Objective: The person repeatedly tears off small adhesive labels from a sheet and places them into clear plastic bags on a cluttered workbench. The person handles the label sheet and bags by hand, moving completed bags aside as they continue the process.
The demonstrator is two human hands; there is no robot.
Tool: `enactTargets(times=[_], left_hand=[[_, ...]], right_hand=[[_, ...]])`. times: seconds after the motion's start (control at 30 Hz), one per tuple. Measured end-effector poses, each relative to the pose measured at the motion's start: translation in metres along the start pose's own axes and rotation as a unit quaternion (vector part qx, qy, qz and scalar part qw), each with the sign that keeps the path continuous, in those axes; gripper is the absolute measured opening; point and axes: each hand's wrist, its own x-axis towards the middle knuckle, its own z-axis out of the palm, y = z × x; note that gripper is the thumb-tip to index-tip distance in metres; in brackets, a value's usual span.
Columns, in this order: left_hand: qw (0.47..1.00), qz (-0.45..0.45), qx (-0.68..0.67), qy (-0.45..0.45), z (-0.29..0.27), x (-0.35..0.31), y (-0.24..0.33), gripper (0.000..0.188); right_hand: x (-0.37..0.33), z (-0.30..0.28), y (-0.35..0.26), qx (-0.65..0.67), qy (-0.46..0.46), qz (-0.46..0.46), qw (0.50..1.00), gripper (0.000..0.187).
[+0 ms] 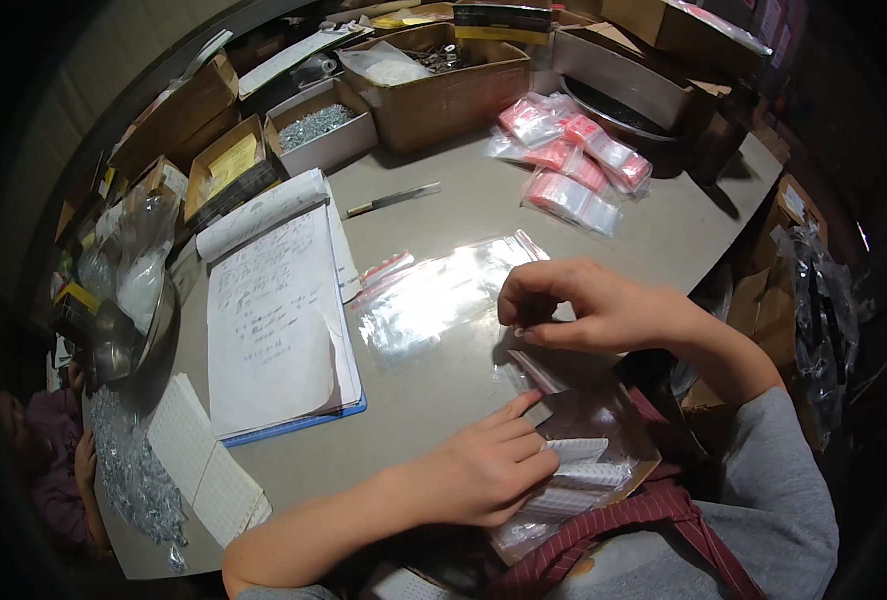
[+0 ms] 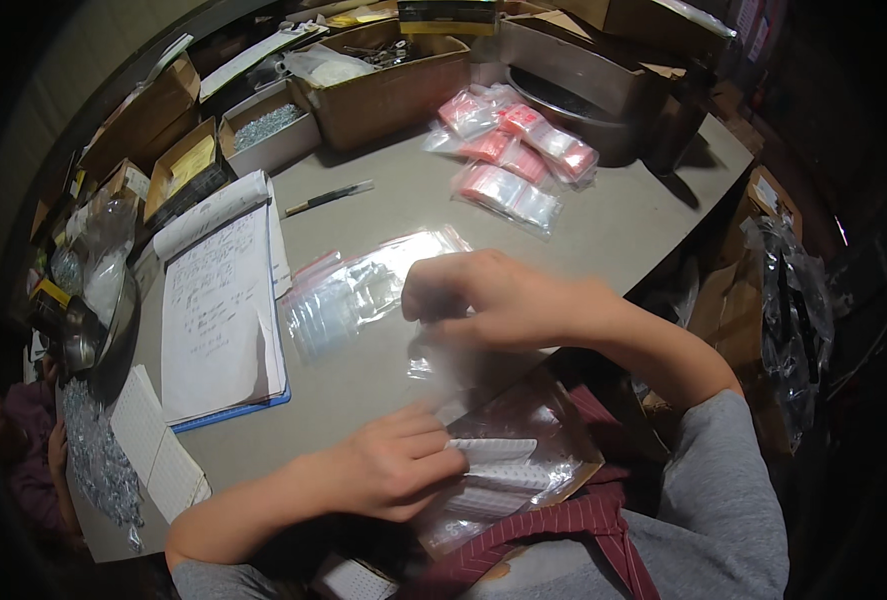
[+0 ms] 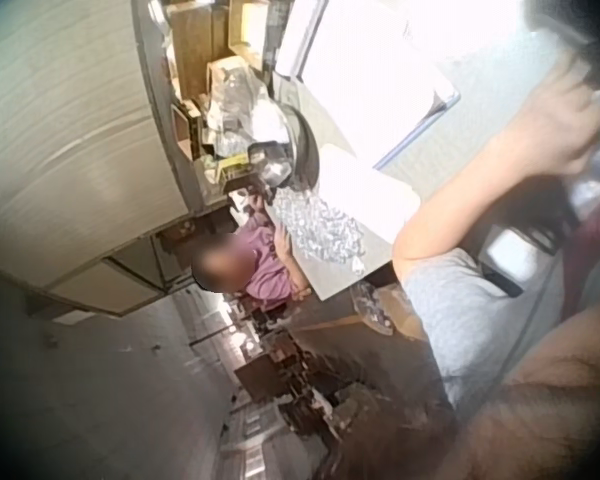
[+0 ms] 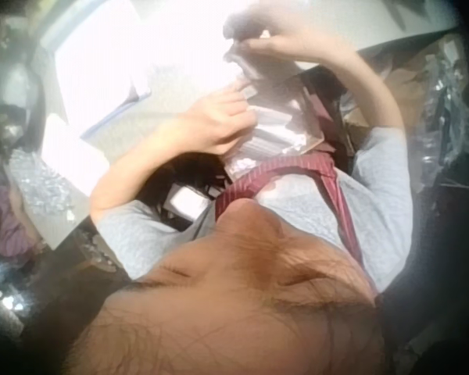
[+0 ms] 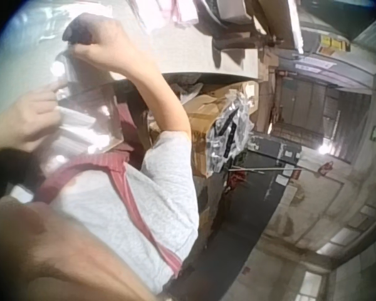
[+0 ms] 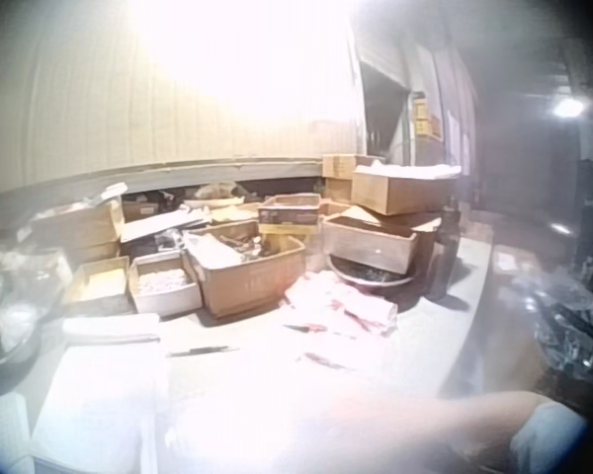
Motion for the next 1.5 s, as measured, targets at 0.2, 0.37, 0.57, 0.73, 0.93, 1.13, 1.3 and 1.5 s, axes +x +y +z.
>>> enactTargets(times=[0.2,0.37,0.57,0.73,0.93,1.13,1.3,1.5], left_hand=[[1.0,0.001,0.019,0.007,0.002,-0.002,0.002,0.021],[1.0,0.003,0.019,0.01,0.004,-0.002,0.002,0.021],[1.0,0.005,0.017,0.017,0.004,-0.002,0.001,0.021],[1.0,-0.006,0.024,0.012,0.001,0.0,0.004,0.02],[1.0,-0.009,0.015,0.005,0.001,0.001,0.006,0.014],[1.0,-0.02,0.011,0.009,0.001,0.002,0.008,0.013],[0.999,-0.025,0.034,0.011,-0.001,0.003,0.011,0.017],[0.999,-0.024,0.045,0.013,-0.001,0.003,0.01,0.019]], right_hand=[[0.012,0.012,-0.004,-0.026,-0.016,0.023,0.999,0.024],[0.006,0.037,0.005,-0.248,0.062,-0.064,0.965,0.026],[0.001,0.023,0.023,-0.226,0.082,-0.001,0.971,0.05],[-0.017,0.011,0.03,-0.203,0.124,-0.026,0.971,0.061],[-0.039,0.009,0.031,-0.173,0.179,-0.083,0.965,0.061],[-0.074,0.016,0.04,-0.221,0.204,-0.021,0.953,0.06],[-0.091,0.0,0.046,-0.237,0.285,0.022,0.928,0.062],[-0.088,0.005,0.054,-0.273,0.311,-0.001,0.91,0.06]])
